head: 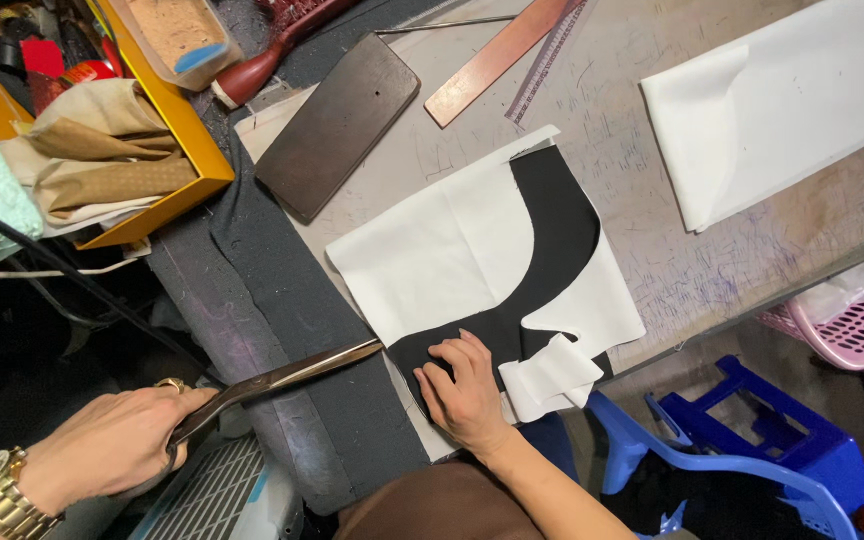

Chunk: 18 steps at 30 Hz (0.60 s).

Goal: The person cuts a piece of black fabric following a pattern using shears and then overlays it onto a piece of white fabric.

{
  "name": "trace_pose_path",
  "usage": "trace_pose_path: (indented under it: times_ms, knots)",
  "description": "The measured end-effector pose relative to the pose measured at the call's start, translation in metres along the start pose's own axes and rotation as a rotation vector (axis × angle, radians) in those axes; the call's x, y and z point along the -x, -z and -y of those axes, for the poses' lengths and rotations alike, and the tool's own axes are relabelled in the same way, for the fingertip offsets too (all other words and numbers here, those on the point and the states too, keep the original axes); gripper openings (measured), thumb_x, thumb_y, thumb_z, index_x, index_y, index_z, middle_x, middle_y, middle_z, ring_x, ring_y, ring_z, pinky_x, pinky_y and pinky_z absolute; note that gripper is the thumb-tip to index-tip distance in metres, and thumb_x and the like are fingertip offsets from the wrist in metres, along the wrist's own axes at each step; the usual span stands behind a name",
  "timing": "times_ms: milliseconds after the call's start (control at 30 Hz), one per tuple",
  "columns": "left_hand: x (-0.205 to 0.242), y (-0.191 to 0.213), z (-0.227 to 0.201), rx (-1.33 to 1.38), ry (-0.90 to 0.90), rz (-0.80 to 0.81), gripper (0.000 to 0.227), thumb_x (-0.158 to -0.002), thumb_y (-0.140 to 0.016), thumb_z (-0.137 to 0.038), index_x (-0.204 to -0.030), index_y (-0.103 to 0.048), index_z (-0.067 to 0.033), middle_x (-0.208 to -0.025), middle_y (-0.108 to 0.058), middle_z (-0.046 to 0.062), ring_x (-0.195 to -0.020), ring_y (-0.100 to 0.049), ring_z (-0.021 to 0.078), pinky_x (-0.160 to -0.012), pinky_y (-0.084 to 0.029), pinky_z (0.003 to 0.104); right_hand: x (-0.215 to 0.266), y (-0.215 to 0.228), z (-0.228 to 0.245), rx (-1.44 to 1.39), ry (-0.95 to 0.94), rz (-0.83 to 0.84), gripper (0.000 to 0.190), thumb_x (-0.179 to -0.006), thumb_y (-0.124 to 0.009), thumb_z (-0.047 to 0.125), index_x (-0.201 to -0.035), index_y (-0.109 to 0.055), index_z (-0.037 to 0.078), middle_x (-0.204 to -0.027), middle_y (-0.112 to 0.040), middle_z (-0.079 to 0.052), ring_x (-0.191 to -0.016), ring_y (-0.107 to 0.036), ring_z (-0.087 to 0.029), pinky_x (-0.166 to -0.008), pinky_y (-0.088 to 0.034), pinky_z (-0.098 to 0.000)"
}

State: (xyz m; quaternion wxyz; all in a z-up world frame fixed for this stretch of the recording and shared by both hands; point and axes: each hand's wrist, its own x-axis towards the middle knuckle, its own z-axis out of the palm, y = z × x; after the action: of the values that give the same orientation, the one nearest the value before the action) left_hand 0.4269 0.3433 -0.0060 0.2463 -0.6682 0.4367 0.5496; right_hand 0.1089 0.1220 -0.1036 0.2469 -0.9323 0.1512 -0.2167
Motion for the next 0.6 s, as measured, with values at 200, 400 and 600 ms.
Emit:
trace_pose_path:
  times_ms: [200,400,600]
  knots:
    - [0.019,0.006,0.012,-0.046,0.077,0.130,0.047,-0.081,-0.045,-0.027,-0.121,-0.048,-0.0513,-0.092,-0.069,-0.011,-0.090,-0.071,0.0130,-0.081,-0.058,0.029,-0.002,0.002,-0.001,-0.024,-0.013,0.007,0.010,-0.094,-0.072,0.006,-0.091,-0.064,0.001,-0.104,-0.062,-0.016,-0.098,-0.059,-0.031,-0.100,-0.051,-0.0541]
    - [0.019,-0.003,0.014,-0.010,0.132,0.092,0.050,-0.081,-0.047,-0.027,-0.125,-0.048,-0.0518,-0.099,-0.072,-0.012,-0.097,-0.072,0.0146,-0.084,-0.058,0.032,-0.001,0.001,-0.001,-0.017,-0.007,0.014,0.010,-0.093,-0.073,0.007,-0.093,-0.065,0.001,-0.105,-0.062,-0.016,-0.099,-0.059,-0.031,-0.100,-0.052,-0.0542]
    - [0.004,-0.006,0.004,-0.033,0.087,0.076,0.059,-0.085,-0.048,-0.031,-0.137,-0.038,-0.0570,-0.107,-0.069,-0.014,-0.107,-0.070,0.0180,-0.085,-0.058,0.037,0.000,0.001,-0.001,-0.015,-0.007,0.019,0.009,-0.093,-0.072,0.007,-0.092,-0.064,0.002,-0.106,-0.062,-0.016,-0.100,-0.059,-0.031,-0.101,-0.051,-0.0544]
